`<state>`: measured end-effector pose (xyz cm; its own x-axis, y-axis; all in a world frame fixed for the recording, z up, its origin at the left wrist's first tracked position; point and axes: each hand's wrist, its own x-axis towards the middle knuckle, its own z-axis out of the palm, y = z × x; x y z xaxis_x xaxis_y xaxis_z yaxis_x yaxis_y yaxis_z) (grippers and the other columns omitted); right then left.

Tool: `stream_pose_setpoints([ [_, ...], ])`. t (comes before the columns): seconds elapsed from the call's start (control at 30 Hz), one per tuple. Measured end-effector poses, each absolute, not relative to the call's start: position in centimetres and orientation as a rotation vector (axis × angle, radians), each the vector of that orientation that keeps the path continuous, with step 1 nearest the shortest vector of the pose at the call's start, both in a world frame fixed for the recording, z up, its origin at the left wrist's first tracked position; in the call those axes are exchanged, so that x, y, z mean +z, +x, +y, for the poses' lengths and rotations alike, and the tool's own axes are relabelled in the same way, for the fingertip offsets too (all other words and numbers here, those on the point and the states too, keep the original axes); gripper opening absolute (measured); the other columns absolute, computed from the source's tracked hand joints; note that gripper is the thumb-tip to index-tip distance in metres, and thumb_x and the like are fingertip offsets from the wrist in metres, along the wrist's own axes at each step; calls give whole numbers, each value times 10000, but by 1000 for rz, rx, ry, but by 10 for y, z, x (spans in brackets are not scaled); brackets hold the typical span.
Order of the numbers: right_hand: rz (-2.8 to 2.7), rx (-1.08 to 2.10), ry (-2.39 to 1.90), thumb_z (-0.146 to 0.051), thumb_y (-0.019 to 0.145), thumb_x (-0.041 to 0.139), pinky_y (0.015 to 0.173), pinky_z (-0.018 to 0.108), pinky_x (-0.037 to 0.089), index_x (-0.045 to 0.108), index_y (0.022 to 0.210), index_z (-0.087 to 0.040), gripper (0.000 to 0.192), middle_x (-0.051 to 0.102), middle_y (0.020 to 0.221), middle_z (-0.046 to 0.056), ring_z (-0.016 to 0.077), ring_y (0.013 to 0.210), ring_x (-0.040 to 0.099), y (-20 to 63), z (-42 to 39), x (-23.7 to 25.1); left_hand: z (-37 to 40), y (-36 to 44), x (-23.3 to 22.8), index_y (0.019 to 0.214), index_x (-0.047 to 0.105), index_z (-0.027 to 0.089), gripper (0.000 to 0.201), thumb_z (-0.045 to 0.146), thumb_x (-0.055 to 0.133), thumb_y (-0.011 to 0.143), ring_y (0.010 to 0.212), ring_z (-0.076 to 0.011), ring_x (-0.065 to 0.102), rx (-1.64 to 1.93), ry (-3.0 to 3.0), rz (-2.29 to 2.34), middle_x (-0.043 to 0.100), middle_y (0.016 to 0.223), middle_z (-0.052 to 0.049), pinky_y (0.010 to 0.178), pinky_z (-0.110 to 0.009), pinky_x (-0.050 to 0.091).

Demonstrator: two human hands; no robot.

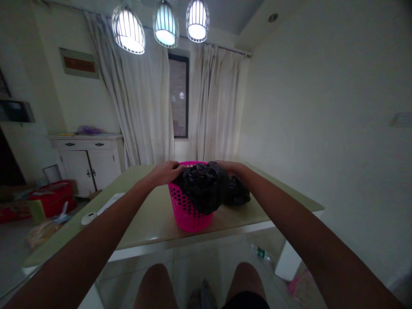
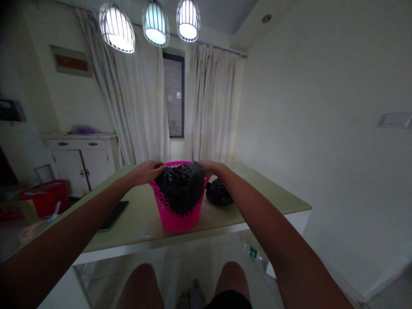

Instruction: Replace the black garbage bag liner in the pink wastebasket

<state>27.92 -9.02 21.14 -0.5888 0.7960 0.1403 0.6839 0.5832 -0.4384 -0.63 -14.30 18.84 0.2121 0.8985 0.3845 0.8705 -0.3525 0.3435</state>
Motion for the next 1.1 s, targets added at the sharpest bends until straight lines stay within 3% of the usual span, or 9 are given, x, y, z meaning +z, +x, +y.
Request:
stream_pose_setpoints([
  [0.13, -2159, 643, -1270, -124, 832, 596, 840, 287, 551, 785, 1014, -118, 262, 794, 967, 93, 187, 864, 683, 296, -106, 232, -152, -23, 189, 1034, 802, 227, 354, 468, 585, 892, 890, -283, 750, 1279, 2266, 1771, 819, 968, -89, 840, -388, 567],
  [0.33, -2065, 1081, -1211, -314, 979, 518, 952, 330, 538, 769, 1059, -157, 307, 804, 969, 77, 197, 910, 710, 299, -129, 245, -168, -20, 173, 1502, 549, 202, 708, 315, 628, 808, 1015, -266, 758, 1442, 2055, 1268, 708, 1422, -133, 897, -438, 639],
  [0.47, -1924, 1083, -1287, -528, 1069, 373, 963, 361, 537, 782, 1125, -159, 554, 814, 1077, 133, 228, 990, 729, 288, -121, 248, -174, -13, 170, 1465, 608, 209, 691, 196, 600, 774, 1195, -325, 704, 1396, 2348, 1493, 693, 1410, -134, 1050, -501, 593],
  [0.53, -2081, 843, -1359, -643, 1005, 546, 882, 341, 530, 805, 997, -144, 562, 804, 997, 133, 240, 952, 712, 277, -116, 246, -173, -8, 172, 1436, 639, 209, 661, 175, 600, 776, 1252, -344, 683, 1362, 2460, 1552, 698, 1388, -135, 1113, -514, 553],
  [0.63, -2361, 331, -1546, -426, 825, 845, 782, 303, 482, 794, 821, -139, 291, 752, 827, 89, 227, 859, 689, 265, -109, 235, -170, -8, 174, 1395, 665, 206, 581, 254, 644, 817, 1161, -330, 724, 1365, 2363, 1574, 748, 1294, -116, 1075, -491, 569],
  [0.7, -2365, 120, -1618, -297, 820, 817, 764, 294, 473, 809, 901, -149, 169, 771, 914, 96, 233, 894, 702, 269, -103, 227, -171, -19, 172, 1345, 693, 215, 534, 341, 672, 826, 993, -295, 757, 1395, 2166, 1586, 782, 1178, -88, 948, -448, 613],
  [0.8, -2170, -44, -1670, -202, 863, 717, 847, 311, 498, 776, 1134, -177, 278, 764, 1208, 151, 278, 1082, 700, 295, -93, 213, -180, -46, 156, 1221, 752, 210, 483, 435, 701, 797, 826, -269, 746, 1484, 1905, 1625, 797, 1051, -73, 781, -401, 616],
  [0.93, -1882, 240, -1692, -60, 808, 678, 961, 345, 504, 725, 1117, -178, 334, 746, 1225, 156, 298, 1173, 666, 329, -87, 187, -194, -71, 118, 1300, 744, 207, 659, 633, 742, 798, 1024, -305, 753, 1565, 1724, 1515, 780, 1230, -103, 874, -415, 630],
  [1.1, -1628, 628, -1655, -152, 906, 667, 755, 268, 548, 654, 1279, -123, 374, 767, 1085, 125, 200, 907, 708, 316, -78, 149, -170, -52, 86, 1435, 664, 216, 741, 623, 732, 819, 1191, -281, 688, 1616, 1419, 1436, 576, 1557, -148, 942, -380, 606],
])
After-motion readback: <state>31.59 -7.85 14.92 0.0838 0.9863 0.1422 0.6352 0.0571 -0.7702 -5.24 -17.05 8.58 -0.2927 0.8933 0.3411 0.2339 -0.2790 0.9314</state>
